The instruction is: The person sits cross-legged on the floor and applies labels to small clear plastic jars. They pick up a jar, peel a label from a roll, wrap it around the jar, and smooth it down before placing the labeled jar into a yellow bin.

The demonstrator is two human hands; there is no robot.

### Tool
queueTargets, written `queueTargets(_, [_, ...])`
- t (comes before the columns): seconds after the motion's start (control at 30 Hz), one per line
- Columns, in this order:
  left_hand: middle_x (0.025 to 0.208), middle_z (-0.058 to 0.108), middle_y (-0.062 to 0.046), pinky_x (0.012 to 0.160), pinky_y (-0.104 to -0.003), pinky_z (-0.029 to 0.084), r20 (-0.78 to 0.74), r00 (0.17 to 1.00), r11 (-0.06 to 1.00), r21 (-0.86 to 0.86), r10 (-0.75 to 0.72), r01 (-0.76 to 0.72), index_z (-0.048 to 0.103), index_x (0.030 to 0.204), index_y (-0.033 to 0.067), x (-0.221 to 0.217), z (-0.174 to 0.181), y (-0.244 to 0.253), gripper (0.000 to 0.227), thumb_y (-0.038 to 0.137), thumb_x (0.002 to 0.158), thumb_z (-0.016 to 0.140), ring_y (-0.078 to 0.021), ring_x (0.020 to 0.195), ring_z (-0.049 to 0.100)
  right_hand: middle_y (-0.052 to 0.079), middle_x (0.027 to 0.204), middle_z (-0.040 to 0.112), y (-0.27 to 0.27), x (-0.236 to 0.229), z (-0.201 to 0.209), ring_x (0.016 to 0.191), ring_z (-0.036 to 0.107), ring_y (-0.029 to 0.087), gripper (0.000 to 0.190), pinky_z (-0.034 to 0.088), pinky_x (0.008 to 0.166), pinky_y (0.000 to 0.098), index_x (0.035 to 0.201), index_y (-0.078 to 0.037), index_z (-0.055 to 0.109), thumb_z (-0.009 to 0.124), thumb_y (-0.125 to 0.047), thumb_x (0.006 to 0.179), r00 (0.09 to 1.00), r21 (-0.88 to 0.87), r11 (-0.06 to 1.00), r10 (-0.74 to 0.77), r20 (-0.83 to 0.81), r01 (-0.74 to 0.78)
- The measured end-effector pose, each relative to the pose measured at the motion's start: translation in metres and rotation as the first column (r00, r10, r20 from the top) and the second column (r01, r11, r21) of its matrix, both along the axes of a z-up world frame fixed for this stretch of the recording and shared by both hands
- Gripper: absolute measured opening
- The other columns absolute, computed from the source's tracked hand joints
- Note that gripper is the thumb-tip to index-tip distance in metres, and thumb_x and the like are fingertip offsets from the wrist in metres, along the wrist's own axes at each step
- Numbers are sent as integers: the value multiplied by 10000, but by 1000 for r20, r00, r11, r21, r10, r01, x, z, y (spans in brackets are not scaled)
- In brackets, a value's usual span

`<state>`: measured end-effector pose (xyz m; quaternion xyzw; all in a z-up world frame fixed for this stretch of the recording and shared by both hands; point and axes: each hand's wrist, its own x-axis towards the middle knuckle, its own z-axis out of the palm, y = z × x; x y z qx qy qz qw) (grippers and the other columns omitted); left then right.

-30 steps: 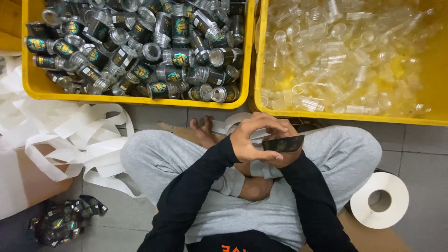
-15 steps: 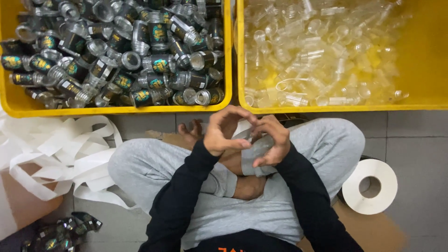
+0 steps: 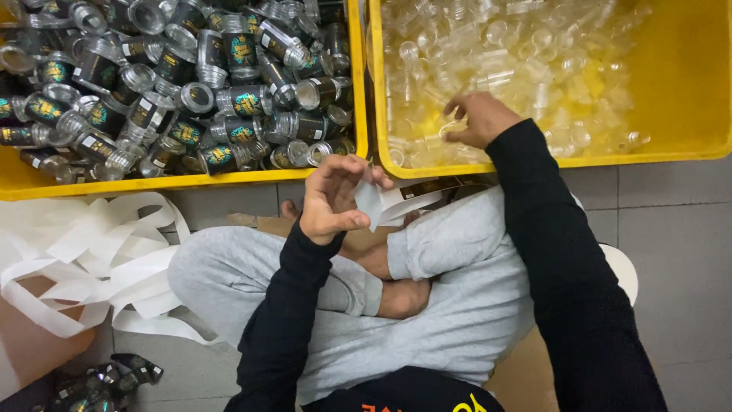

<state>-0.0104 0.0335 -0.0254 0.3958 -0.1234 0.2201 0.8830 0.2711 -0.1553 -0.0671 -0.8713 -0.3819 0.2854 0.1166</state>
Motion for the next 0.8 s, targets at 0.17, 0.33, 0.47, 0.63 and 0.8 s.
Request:
queueTargets(0.17, [1078, 606, -260, 1030, -473, 508, -14, 1000, 1000, 12, 28, -28, 549, 1211, -35, 1, 4, -3, 667, 8, 676, 945, -346, 1107, 646, 126, 1140, 742, 14, -13, -29, 1069, 714, 388, 603, 569, 942, 509, 1289, -152, 706, 861, -346, 739, 988, -230, 966, 86, -132, -115])
queueTargets(0.33, [1095, 605, -265, 997, -500, 517, -3, 1000, 1000, 11, 15, -15, 552, 1218, -32, 5, -4, -3, 675, -4, 670, 946, -343, 1098, 635, 133, 1230, 717, 9, -6, -42, 1158, 691, 375, 643, 570, 971, 492, 1367, -219, 659, 904, -241, 773, 982, -319, 930, 156, -110, -183])
queueTargets(0.47, [1104, 607, -272, 989, -512, 516, 1, 1000, 1000, 10, 4, -4, 550, 1223, -32, 5, -4, -4, 676, -22, 669, 938, -346, 1105, 631, 126, 1094, 752, 6, -5, -30, 1040, 721, 371, 496, 592, 889, 470, 1263, -145, 695, 839, -111, 789, 992, -170, 978, 113, -51, -120])
queueTargets(0.63, [1107, 611, -264, 991, -518, 522, -11, 1000, 1000, 20, 0, 0, 551, 1224, -29, 3, -4, -2, 661, -19, 683, 931, -335, 1104, 635, 109, 1111, 750, 5, -8, -46, 1055, 705, 385, 664, 587, 906, 480, 1328, -170, 676, 921, -224, 713, 992, -180, 976, 114, -59, -123])
queueTargets(0.8, [1108, 630, -264, 984, -492, 512, -18, 1000, 998, 60, 4, -3, 564, 1225, -6, 6, -11, -1, 659, 12, 685, 942, -350, 1072, 660, 90, 1135, 756, 4, -13, -42, 1086, 713, 361, 492, 574, 931, 518, 1273, -176, 716, 859, -224, 805, 990, -235, 962, 139, -13, -138])
